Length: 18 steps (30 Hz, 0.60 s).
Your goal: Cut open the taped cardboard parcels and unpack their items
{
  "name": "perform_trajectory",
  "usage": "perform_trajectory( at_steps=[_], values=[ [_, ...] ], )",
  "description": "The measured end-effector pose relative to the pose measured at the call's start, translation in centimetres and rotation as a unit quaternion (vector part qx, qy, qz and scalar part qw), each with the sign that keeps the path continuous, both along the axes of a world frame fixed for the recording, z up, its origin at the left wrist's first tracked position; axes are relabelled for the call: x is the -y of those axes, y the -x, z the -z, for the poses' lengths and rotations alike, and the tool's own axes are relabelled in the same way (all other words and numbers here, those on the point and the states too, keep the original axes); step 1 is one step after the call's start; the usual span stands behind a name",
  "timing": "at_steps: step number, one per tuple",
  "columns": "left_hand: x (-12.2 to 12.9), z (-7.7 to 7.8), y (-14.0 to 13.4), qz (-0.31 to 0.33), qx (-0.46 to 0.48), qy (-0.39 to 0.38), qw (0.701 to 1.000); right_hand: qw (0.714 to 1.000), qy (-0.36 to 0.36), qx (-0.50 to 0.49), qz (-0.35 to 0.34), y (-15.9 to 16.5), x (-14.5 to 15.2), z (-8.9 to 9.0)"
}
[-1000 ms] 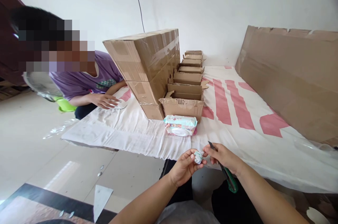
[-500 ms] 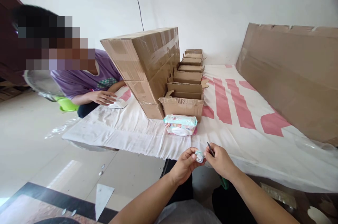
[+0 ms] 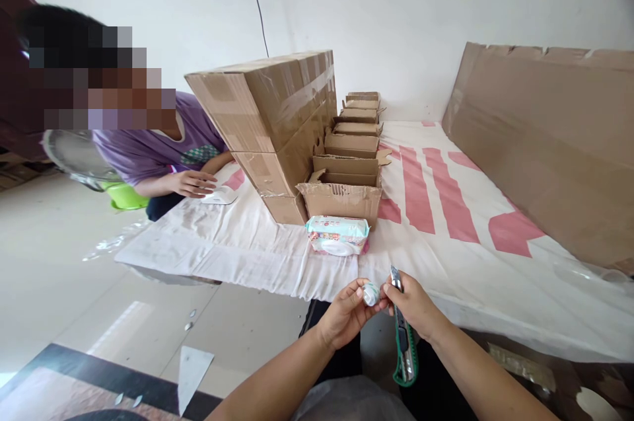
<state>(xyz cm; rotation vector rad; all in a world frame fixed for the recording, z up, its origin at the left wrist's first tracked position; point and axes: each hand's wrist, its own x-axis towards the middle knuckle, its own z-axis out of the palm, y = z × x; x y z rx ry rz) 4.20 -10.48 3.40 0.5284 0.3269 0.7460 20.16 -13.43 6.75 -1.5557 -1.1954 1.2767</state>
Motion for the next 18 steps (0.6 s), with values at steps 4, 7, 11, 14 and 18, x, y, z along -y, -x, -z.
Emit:
perform_trajectory(
  at_steps=[4, 7, 11, 14, 18],
  values=[
    [-0.5, -0.5, 0.6, 0.008, -0.037, -0.079, 0.996, 0.999, -0.034, 0.028, 0.002, -0.2, 0.2, -0.8],
    [-0.8, -1.2, 1.2, -0.001, -0.138, -0.203, 0.969, 0.988, -0.084, 0.128, -0.005, -0.4, 0.5, -1.6],
    [-0.6, -1.8, 1.2, -0.05, -0.222, -0.26, 0.938, 0.984, -0.106, 0.14, -0.015, -0.1, 0.9, -2.1],
    [-0.2, -1.9, 0.8, -0.025, -0.167, -0.196, 0.966, 0.995, -0.082, 0.049, -0.017, 0.3, 1.1, -2.2],
    [-0.1, -1.7, 0.5, -0.014, -0.092, -0.134, 0.987, 0.996, -0.045, -0.082, 0.015, 0.7, 1.0, -2.4]
  ],
)
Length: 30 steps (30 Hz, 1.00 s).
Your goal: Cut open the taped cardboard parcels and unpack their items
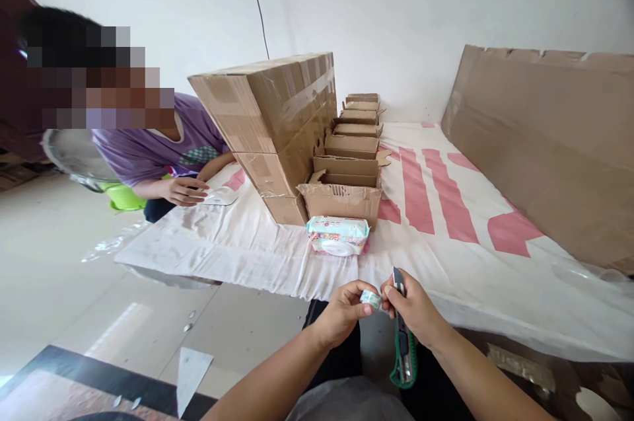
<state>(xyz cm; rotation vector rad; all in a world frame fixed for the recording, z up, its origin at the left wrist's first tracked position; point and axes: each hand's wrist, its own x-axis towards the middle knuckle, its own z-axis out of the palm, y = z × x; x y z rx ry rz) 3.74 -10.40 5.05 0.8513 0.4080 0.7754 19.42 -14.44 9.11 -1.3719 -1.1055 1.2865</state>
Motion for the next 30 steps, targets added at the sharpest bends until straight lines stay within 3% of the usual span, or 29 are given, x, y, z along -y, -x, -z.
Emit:
perform_trajectory(
  at_steps=[11, 23, 30],
  values=[
    [-0.3, 0.3, 0.5, 0.02, 0.059, 0.063, 0.996, 0.992, 0.043, -0.11, 0.052, 0.4, -0.2, -1.1],
    [-0.3, 0.1, 0.7, 0.051, 0.106, 0.099, 0.988, 0.978, 0.057, -0.192, 0.064, 0.3, -0.1, 0.6],
    [-0.4, 0.8, 0.8, 0.027, 0.128, 0.126, 0.983, 0.977, 0.04, -0.187, 0.099, 0.3, -0.2, 0.4]
  ],
)
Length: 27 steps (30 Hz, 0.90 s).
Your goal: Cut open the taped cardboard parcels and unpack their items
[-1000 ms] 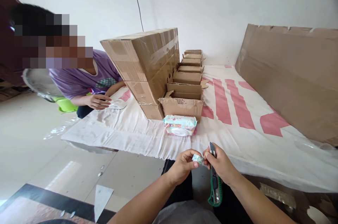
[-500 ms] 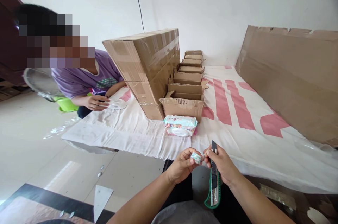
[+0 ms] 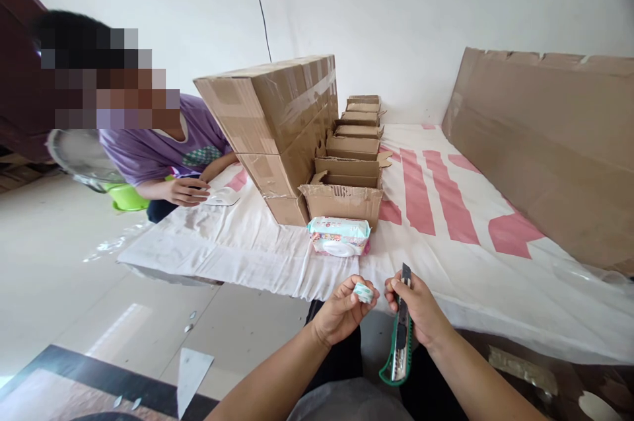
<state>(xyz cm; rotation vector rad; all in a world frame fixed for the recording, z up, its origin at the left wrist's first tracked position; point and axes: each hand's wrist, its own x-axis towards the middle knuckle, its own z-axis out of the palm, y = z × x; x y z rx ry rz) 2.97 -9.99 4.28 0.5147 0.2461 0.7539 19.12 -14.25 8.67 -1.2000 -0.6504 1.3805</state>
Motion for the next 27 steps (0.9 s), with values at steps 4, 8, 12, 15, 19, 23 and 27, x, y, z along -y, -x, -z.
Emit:
perform_trajectory(
  at_steps=[4, 8, 12, 15, 19, 23, 27],
  values=[
    [0.0, 0.0, 0.0, -0.025, -0.015, -0.017, 0.999, 0.999, 0.01, 0.026, 0.022, -0.3, 0.0, -0.2],
    [0.0, -0.4, 0.1, -0.037, -0.091, -0.104, 0.99, 0.998, 0.002, 0.057, 0.015, -0.5, 0.2, -0.9],
    [0.0, -0.6, 0.0, -0.069, -0.16, -0.21, 0.962, 0.997, -0.023, 0.079, -0.006, -0.6, 0.3, -1.2],
    [0.0, -0.6, -0.1, -0.077, -0.197, -0.227, 0.951, 0.993, -0.039, 0.106, -0.009, -0.9, 0.3, -1.0],
    [-0.4, -0.7, 0.3, -0.108, -0.255, -0.255, 0.926, 0.984, -0.047, 0.17, 0.011, -1.8, 0.0, -0.1],
    [-0.8, -0.9, 0.5, -0.131, -0.248, -0.205, 0.938, 0.979, -0.041, 0.198, 0.037, -2.4, -0.5, 0.3],
    [-1.0, -0.9, 0.4, -0.148, -0.261, -0.178, 0.937, 0.974, -0.038, 0.214, 0.056, -2.5, -0.8, 0.2]
  ],
)
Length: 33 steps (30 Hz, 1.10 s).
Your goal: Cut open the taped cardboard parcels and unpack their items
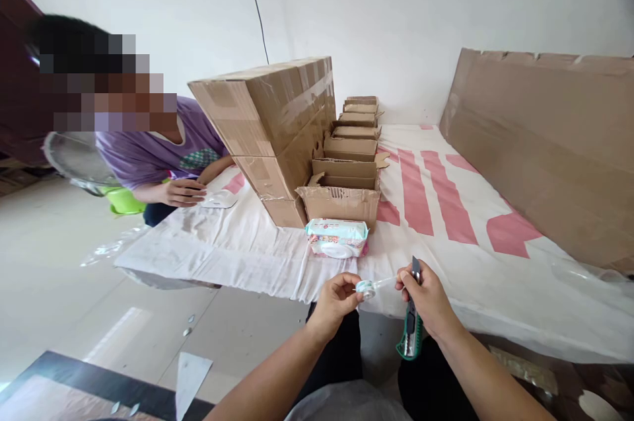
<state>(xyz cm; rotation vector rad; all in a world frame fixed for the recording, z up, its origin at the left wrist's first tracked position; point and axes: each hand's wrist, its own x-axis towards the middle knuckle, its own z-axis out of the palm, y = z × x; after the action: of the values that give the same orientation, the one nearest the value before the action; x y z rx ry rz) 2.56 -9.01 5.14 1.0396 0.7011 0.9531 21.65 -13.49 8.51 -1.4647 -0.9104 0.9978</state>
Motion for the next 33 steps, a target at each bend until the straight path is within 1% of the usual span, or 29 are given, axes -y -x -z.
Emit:
perform_trajectory(
  at_steps=[4, 10, 12, 15, 17, 20, 23, 26, 29, 33],
  values=[
    [0.1, -0.1, -0.1, -0.004, -0.017, -0.004, 1.0, 1.0, -0.006, 0.011, 0.002, 0.0, 0.0, 0.0],
    [0.4, -0.1, -0.2, 0.042, 0.003, 0.005, 0.999, 0.999, -0.014, 0.042, -0.027, 0.0, 0.4, 0.1],
    [0.4, 0.0, -0.2, 0.031, 0.001, -0.006, 1.0, 0.998, -0.021, 0.049, -0.037, 0.1, 0.6, 0.1],
    [0.4, 0.0, -0.2, -0.009, -0.02, -0.027, 0.999, 0.997, -0.029, 0.059, -0.041, 0.2, 0.7, 0.2],
    [0.3, -0.1, -0.1, 0.009, -0.022, -0.009, 1.0, 0.997, -0.028, 0.064, -0.037, 0.1, 0.6, 0.4],
    [0.2, -0.4, 0.3, 0.052, 0.001, 0.028, 0.998, 0.998, -0.022, 0.061, -0.013, -0.3, 0.5, 0.8],
    [0.0, -0.5, 0.8, 0.039, 0.03, 0.027, 0.998, 0.998, -0.019, 0.052, 0.013, -0.9, 0.3, 1.2],
    [-0.3, -0.5, 1.1, 0.032, 0.053, 0.034, 0.998, 0.998, -0.017, 0.053, 0.002, -1.3, 0.3, 1.5],
    [-0.4, -0.3, 1.0, 0.041, 0.084, 0.058, 0.994, 0.998, -0.016, 0.056, -0.01, -1.3, 0.3, 1.6],
    [-0.2, 0.1, 0.8, 0.042, 0.132, 0.089, 0.986, 0.998, -0.011, 0.056, -0.007, -1.1, 0.4, 1.7]
  ],
)
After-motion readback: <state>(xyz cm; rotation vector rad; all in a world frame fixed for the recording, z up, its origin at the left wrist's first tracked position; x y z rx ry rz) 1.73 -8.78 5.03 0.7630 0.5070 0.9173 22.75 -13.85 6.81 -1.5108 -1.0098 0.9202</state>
